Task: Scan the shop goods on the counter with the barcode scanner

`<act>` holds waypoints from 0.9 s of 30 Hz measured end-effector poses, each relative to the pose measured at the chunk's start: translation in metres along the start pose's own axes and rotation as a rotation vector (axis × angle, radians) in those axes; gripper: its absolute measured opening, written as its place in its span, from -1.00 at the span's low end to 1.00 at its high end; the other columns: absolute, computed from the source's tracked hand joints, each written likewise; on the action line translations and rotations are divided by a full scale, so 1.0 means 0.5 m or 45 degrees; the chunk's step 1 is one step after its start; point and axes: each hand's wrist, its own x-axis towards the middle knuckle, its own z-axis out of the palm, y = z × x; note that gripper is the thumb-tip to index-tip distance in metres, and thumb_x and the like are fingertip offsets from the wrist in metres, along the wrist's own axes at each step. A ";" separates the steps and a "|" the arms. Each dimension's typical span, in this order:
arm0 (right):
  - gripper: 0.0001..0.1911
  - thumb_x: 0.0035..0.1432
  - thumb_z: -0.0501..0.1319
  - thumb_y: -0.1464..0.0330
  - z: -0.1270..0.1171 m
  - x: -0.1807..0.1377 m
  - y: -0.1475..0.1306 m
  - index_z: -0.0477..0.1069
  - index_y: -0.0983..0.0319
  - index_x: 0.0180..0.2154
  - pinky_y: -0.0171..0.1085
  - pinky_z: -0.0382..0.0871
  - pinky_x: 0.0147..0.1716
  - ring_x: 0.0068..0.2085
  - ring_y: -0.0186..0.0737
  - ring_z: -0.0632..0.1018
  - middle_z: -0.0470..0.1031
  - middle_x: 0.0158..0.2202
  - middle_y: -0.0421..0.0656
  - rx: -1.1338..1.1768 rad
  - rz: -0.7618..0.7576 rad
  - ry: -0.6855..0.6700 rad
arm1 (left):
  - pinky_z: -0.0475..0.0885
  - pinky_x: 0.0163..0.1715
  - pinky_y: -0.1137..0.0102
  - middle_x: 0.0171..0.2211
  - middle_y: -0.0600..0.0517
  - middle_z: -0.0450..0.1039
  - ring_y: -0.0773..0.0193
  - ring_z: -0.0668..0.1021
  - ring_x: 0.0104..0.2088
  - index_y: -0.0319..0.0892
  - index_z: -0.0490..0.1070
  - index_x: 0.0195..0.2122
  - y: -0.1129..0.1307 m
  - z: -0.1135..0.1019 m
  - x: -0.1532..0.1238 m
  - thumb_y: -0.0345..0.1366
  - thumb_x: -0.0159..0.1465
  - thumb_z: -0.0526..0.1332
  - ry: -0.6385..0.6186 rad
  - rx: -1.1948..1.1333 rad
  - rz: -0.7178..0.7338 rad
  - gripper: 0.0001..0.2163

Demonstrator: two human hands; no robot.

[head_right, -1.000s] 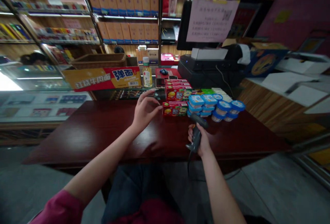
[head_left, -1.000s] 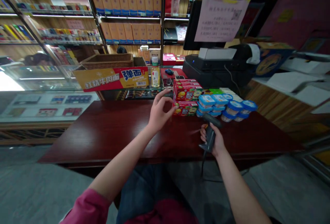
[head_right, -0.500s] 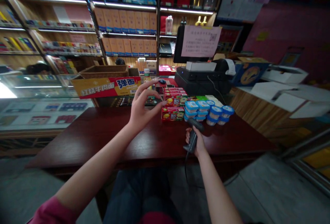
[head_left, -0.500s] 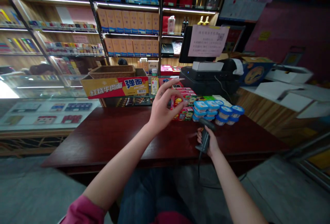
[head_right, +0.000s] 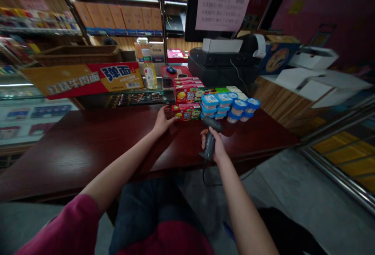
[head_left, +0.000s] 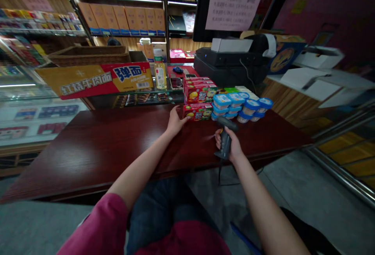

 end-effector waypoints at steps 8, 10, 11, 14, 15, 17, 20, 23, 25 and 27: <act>-0.62 0.07 0.34 0.03 0.026 -0.007 -0.004 0.49 0.24 -0.40 -0.39 0.33 -0.70 -0.65 -0.39 0.35 0.36 -0.58 -0.26 -0.164 0.054 -0.118 | 0.48 0.11 0.19 0.06 -0.07 0.53 0.10 0.57 0.07 -0.11 0.39 0.09 -0.013 -0.067 -0.016 -0.36 0.24 0.35 -0.170 0.225 0.354 -0.61; -0.63 0.08 0.34 0.04 0.040 -0.001 0.002 0.49 0.24 -0.39 -0.37 0.33 -0.71 -0.66 -0.37 0.36 0.36 -0.58 -0.26 -0.215 0.053 -0.150 | 0.46 0.15 0.18 0.11 -0.06 0.50 0.12 0.53 0.13 -0.08 0.36 0.14 -0.011 -0.120 -0.035 -0.40 0.28 0.29 -0.223 0.369 0.535 -0.60; -0.63 0.08 0.35 0.05 0.049 0.005 0.006 0.50 0.24 -0.40 -0.36 0.34 -0.72 -0.66 -0.37 0.37 0.36 -0.58 -0.26 -0.241 0.043 -0.164 | 0.45 0.17 0.18 0.12 -0.06 0.49 0.12 0.52 0.16 -0.08 0.35 0.15 -0.012 -0.148 -0.044 -0.40 0.30 0.27 -0.246 0.428 0.618 -0.61; -0.62 0.08 0.35 0.05 0.079 0.021 0.025 0.52 0.27 -0.41 -0.36 0.35 -0.71 -0.66 -0.36 0.38 0.36 -0.60 -0.25 -0.315 0.011 -0.205 | 0.46 0.17 0.19 0.14 -0.08 0.48 0.12 0.50 0.19 -0.07 0.35 0.14 -0.025 -0.219 -0.064 -0.35 0.34 0.25 -0.245 0.562 0.768 -0.66; -0.61 0.09 0.35 0.04 0.089 0.025 0.032 0.52 0.27 -0.42 -0.36 0.35 -0.70 -0.66 -0.36 0.38 0.37 -0.61 -0.24 -0.327 0.015 -0.214 | 0.48 0.15 0.20 0.13 -0.09 0.48 0.12 0.51 0.18 -0.07 0.35 0.14 -0.031 -0.237 -0.068 -0.33 0.34 0.25 -0.216 0.601 0.774 -0.66; -0.58 0.09 0.34 0.01 0.104 0.029 0.044 0.52 0.27 -0.44 -0.36 0.34 -0.71 -0.67 -0.36 0.38 0.38 -0.62 -0.24 -0.350 0.044 -0.201 | 0.49 0.13 0.19 0.11 -0.09 0.48 0.11 0.52 0.15 -0.06 0.35 0.14 -0.042 -0.261 -0.073 -0.33 0.34 0.25 -0.119 0.657 0.740 -0.66; -0.53 0.05 0.35 -0.04 0.119 0.028 0.051 0.52 0.27 -0.46 -0.38 0.29 -0.73 -0.68 -0.37 0.38 0.38 -0.63 -0.23 -0.395 0.113 -0.125 | 0.47 0.15 0.16 0.08 -0.08 0.49 0.11 0.52 0.13 -0.07 0.35 0.13 -0.050 -0.271 -0.072 -0.36 0.33 0.26 0.012 0.661 0.688 -0.65; -0.52 -0.01 0.38 -0.05 0.129 0.029 0.048 0.53 0.27 -0.47 -0.40 0.28 -0.73 -0.67 -0.37 0.39 0.39 -0.63 -0.22 -0.455 0.173 -0.071 | 0.46 0.15 0.15 0.07 -0.07 0.49 0.12 0.51 0.12 -0.07 0.36 0.12 -0.050 -0.266 -0.066 -0.39 0.30 0.28 0.030 0.625 0.643 -0.64; -0.51 -0.02 0.39 -0.06 0.135 0.034 0.045 0.52 0.27 -0.48 -0.40 0.29 -0.72 -0.66 -0.38 0.39 0.39 -0.63 -0.22 -0.483 0.198 -0.049 | 0.46 0.15 0.15 0.08 -0.06 0.49 0.12 0.50 0.12 -0.07 0.36 0.11 -0.050 -0.263 -0.063 -0.40 0.28 0.29 0.006 0.610 0.596 -0.63; -0.51 -0.02 0.38 -0.06 0.140 0.042 0.045 0.52 0.27 -0.48 -0.40 0.28 -0.73 -0.67 -0.38 0.38 0.37 -0.65 -0.23 -0.502 0.203 -0.034 | 0.46 0.15 0.15 0.08 -0.06 0.49 0.12 0.50 0.12 -0.07 0.36 0.10 -0.049 -0.262 -0.063 -0.41 0.26 0.30 -0.002 0.602 0.558 -0.62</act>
